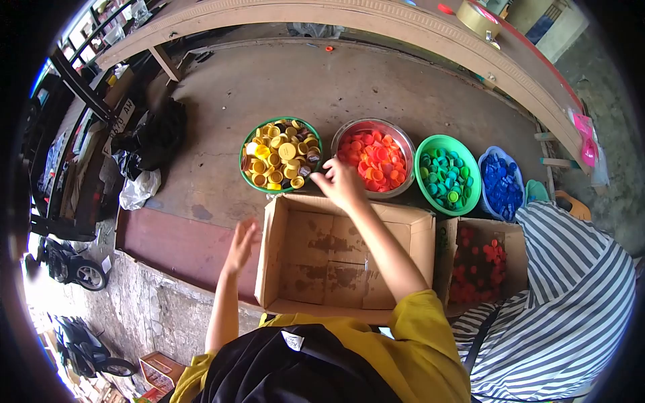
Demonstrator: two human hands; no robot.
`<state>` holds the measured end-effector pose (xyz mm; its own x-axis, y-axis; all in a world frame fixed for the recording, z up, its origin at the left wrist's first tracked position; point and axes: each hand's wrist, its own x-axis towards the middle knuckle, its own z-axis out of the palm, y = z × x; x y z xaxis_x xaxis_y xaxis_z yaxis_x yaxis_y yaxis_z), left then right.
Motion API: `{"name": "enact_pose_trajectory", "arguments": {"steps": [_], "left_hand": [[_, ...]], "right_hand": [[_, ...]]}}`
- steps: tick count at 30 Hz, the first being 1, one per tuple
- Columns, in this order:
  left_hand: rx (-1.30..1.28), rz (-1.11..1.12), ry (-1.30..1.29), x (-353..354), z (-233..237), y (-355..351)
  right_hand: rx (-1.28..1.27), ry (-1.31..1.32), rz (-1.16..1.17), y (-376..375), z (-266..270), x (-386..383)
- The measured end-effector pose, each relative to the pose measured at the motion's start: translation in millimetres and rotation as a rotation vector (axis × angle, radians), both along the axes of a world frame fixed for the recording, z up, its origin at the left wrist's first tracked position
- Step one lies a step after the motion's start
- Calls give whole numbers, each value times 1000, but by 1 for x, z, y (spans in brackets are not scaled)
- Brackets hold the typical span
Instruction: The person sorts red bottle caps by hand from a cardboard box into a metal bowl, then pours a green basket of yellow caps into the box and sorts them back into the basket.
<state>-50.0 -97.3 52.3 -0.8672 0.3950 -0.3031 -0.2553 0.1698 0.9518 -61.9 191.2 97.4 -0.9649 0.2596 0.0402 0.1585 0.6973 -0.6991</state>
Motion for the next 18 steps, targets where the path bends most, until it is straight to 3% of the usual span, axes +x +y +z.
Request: {"name": "enact_pose_trajectory", "arguments": {"steps": [1, 8, 12, 15, 18], "left_hand": [[45, 76, 7, -17, -3, 9], [122, 295, -19, -96, -39, 50], [184, 338, -44, -94, -37, 59], [124, 234, -44, -86, -33, 67], [258, 212, -158, -86, -27, 66]], "right_hand": [[-40, -130, -26, -16, 0, -4], [-34, 89, -12, -32, -36, -24], [-78, 130, -29, -16, -43, -36], [-14, 59, -98, -11, -37, -47], [-25, 49, -105, -9, -37, -50]]}}
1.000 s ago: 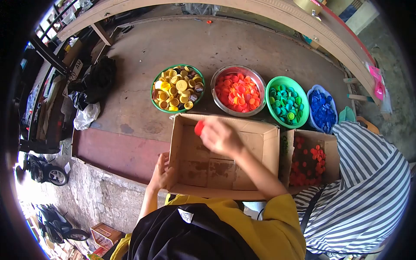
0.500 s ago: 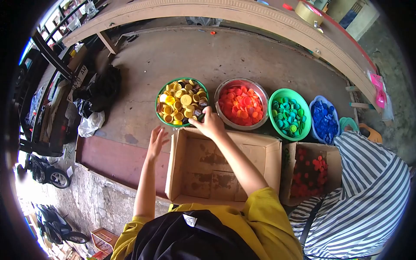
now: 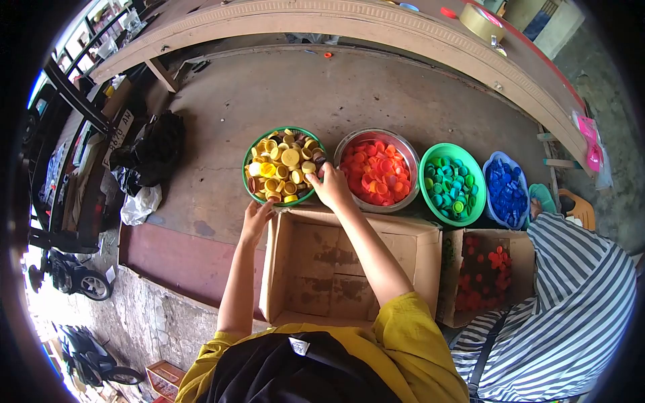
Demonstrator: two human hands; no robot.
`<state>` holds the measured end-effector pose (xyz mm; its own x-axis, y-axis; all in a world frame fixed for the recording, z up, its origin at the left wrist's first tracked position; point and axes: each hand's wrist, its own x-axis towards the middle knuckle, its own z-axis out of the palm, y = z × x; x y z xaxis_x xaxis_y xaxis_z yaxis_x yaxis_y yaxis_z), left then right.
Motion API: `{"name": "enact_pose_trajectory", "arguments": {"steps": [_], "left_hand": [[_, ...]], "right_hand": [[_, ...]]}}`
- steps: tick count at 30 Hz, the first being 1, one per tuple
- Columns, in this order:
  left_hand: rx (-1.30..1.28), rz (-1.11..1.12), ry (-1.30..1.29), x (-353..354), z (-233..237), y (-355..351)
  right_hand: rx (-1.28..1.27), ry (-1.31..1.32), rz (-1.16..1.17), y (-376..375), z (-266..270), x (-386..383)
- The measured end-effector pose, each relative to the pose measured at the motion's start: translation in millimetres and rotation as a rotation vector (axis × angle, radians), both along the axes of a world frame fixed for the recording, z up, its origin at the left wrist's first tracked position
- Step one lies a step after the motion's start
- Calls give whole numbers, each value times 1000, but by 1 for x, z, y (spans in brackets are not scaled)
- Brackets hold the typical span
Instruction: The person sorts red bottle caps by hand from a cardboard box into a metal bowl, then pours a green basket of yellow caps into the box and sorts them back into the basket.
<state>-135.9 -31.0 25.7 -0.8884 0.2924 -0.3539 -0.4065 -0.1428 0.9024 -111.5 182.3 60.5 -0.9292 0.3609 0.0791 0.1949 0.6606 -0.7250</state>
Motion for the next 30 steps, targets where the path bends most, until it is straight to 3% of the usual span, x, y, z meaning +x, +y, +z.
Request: {"name": "enact_pose_trajectory", "arguments": {"steps": [5, 8, 12, 19, 24, 27, 30], "left_hand": [[128, -98, -135, -10, -5, -12], [-61, -57, -117, -9, -2, -11], [128, 48, -178, -15, -2, -10], [273, 28, -279, -29, -1, -10], [264, -2, -263, -29, 10, -5], [183, 9, -117, -24, 28, 0], [342, -62, -163, -32, 15, -5]], "right_hand": [[-98, 29, 42, 4, -9, 9], [-78, 64, 62, 5, -2, 14], [-108, 45, 68, 7, -8, 14], [-191, -9, 38, 7, -14, 16], [-246, 98, 18, 8, -12, 20], [-237, 135, -4, 13, -30, 16], [-328, 66, -35, 12, -25, 16]]}}
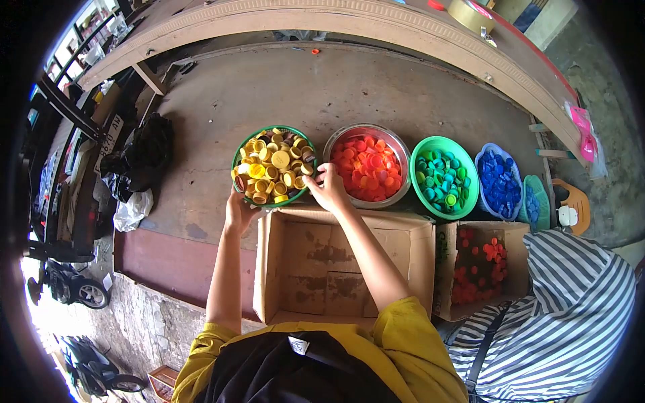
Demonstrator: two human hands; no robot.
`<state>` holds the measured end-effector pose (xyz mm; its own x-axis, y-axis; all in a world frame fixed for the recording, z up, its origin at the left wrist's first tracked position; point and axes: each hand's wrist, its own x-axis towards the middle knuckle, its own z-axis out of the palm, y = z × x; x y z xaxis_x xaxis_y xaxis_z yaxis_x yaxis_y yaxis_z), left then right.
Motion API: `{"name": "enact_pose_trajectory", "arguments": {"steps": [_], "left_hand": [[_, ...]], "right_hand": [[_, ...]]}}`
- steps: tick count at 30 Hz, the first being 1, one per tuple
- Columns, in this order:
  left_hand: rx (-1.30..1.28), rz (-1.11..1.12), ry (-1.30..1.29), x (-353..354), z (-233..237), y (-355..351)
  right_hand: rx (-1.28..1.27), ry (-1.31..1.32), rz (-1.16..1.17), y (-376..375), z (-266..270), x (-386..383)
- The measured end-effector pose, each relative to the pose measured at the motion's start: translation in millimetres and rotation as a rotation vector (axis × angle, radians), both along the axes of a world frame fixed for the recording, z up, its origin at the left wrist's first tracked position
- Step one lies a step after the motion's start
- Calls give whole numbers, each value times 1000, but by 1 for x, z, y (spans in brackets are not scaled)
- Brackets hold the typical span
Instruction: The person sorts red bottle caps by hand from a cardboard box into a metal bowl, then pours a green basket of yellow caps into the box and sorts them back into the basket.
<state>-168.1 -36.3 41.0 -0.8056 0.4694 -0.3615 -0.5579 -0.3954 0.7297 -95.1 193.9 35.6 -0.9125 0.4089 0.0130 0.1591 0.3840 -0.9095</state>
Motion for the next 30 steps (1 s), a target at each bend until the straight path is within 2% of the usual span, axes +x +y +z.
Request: {"name": "enact_pose_trajectory", "arguments": {"steps": [3, 7, 9, 11, 13, 16, 19, 25, 30], "left_hand": [[79, -32, -22, -4, -10, 0], [51, -42, -87, -5, -21, 5], [62, -22, -10, -1, -21, 7], [75, -31, -21, -6, -31, 6], [79, -21, -38, -6, -29, 7], [61, 59, -24, -2, -19, 13], [132, 37, -71, -10, -33, 9], [91, 77, -41, -8, -26, 10], [72, 110, -23, -11, -7, 12]], "right_hand": [[-146, -82, 18, -6, 13, 0], [-212, -139, 53, -7, 11, -3], [-257, -112, 60, -8, 12, -4], [-205, -158, 73, -5, 13, -3], [43, -118, 70, -2, 4, -4], [-49, -188, 132, 1, 18, 7], [-152, -215, 153, 1, 26, 10], [-254, -146, 144, -2, 27, 5], [-164, -105, 139, -3, 47, -1]]}}
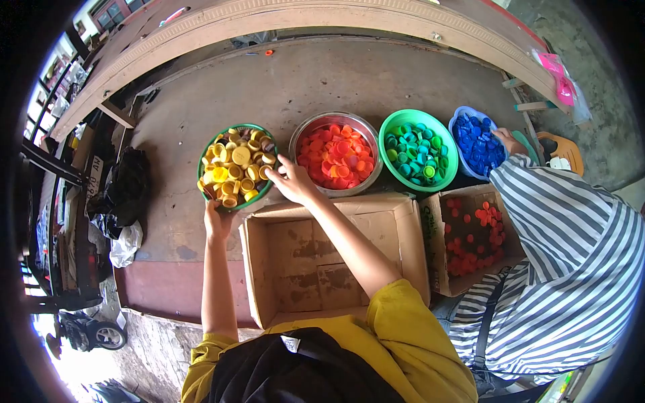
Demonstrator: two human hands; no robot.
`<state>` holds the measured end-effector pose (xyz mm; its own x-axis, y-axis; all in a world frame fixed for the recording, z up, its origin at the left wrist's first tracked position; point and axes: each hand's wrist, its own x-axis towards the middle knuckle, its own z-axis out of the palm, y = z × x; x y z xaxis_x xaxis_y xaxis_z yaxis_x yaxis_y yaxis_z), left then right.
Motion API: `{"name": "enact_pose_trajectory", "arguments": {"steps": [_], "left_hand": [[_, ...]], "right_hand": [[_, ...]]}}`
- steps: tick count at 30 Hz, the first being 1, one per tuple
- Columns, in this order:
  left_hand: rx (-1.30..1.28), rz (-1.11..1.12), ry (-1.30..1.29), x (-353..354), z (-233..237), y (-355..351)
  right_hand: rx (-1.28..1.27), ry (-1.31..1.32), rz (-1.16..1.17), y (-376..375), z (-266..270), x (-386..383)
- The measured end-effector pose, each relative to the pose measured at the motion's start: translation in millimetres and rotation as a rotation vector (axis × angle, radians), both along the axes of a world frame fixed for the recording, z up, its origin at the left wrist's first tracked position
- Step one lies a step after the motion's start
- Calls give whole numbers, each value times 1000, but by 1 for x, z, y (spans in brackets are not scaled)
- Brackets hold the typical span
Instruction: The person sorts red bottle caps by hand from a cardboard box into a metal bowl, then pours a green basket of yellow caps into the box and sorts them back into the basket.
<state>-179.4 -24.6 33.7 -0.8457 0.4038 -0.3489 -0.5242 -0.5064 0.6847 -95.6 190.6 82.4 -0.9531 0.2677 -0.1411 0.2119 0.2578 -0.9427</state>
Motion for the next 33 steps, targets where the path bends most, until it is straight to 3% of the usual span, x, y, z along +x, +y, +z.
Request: {"name": "enact_pose_trajectory", "arguments": {"steps": [7, 12, 16, 19, 23, 26, 28, 31, 32, 33], "left_hand": [[-1, 69, 166, 4, 53, -22], [-10, 136, 228, 39, 102, -59], [24, 139, 155, 80, 121, -82], [59, 119, 178, 123, 143, -71], [-1, 55, 183, 169, 144, -42], [-346, -1, 710, 196, 109, -20], [-399, -79, 873, 211, 89, -2], [-230, -266, 659, 225, 65, 21], [-185, -420, 616, 223, 59, 21], [-214, -436, 687, 223, 55, 24]], "right_hand": [[24, 176, -4, -21, 36, -6], [-129, 313, -2, -59, 68, 20], [-464, 121, 32, -66, 95, 53], [-538, 51, 149, -58, 110, 85], [-501, -34, 77, -35, 116, 147], [-680, -53, -43, -3, 91, 193], [-726, -50, -118, 15, 72, 219], [-776, -67, -271, 24, 61, 252], [-780, -73, -312, 29, 47, 260], [-786, -80, -351, 30, 41, 264]]}}
